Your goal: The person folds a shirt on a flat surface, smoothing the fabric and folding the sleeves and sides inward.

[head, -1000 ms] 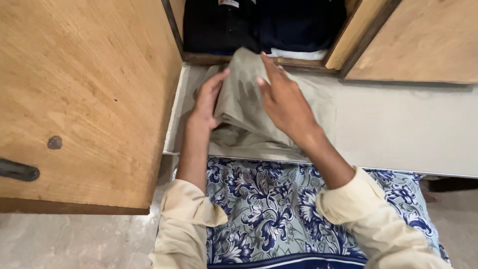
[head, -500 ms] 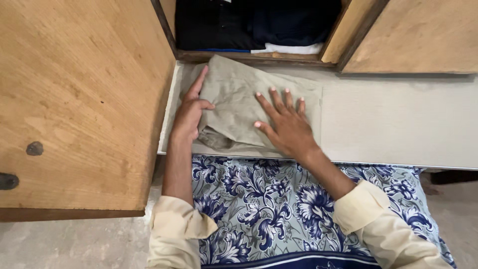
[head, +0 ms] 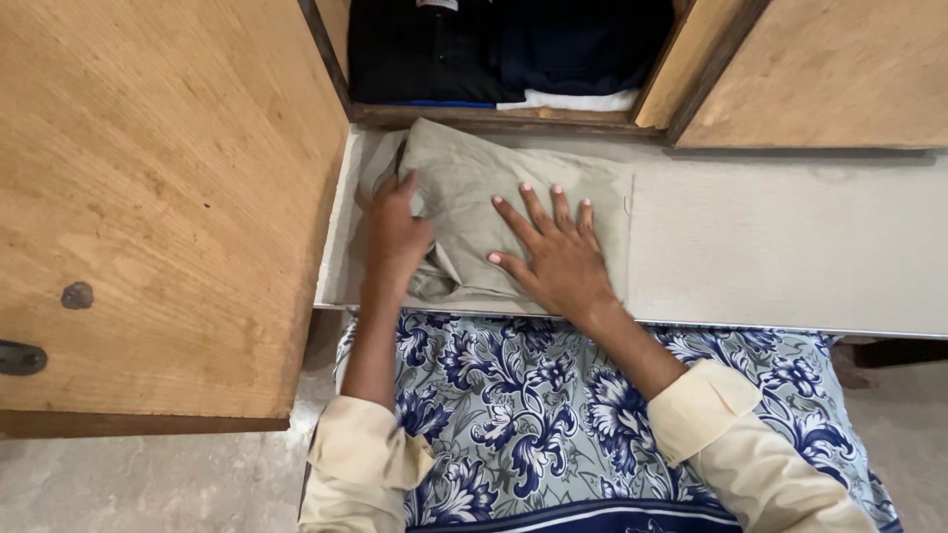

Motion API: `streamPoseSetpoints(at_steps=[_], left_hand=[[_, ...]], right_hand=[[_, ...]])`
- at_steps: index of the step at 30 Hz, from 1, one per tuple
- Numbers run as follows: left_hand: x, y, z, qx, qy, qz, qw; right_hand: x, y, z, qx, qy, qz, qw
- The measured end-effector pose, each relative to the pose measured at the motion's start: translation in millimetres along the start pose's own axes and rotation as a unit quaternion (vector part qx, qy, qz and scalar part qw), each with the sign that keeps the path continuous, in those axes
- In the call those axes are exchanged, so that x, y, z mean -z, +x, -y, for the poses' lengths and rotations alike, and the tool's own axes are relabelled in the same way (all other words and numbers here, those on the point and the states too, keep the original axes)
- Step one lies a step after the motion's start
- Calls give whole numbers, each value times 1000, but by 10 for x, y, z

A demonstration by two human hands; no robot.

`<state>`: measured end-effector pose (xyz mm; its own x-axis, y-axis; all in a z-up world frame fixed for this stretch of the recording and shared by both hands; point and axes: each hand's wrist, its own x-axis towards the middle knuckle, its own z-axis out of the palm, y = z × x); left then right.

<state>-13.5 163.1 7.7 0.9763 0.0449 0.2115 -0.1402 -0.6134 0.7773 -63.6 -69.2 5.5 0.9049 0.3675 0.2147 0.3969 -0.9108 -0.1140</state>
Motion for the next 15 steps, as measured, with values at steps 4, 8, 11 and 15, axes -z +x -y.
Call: streamPoseSetpoints(at_steps=[4, 8, 11, 15], left_hand=[[-213, -201, -461, -75, 304, -76, 947], [-566, -170, -698, -142, 249, -18, 958], [-679, -98, -617, -103, 264, 13, 959], [-764, -34, -375, -36, 292, 88, 952]], right_hand=[[-51, -9, -10, -4, 4, -8, 1000], [-177, -27, -95, 10, 0, -16, 1000], [-196, -11, -130, 14, -8, -12, 1000], [-92, 21, -85, -11, 9, 46, 999]])
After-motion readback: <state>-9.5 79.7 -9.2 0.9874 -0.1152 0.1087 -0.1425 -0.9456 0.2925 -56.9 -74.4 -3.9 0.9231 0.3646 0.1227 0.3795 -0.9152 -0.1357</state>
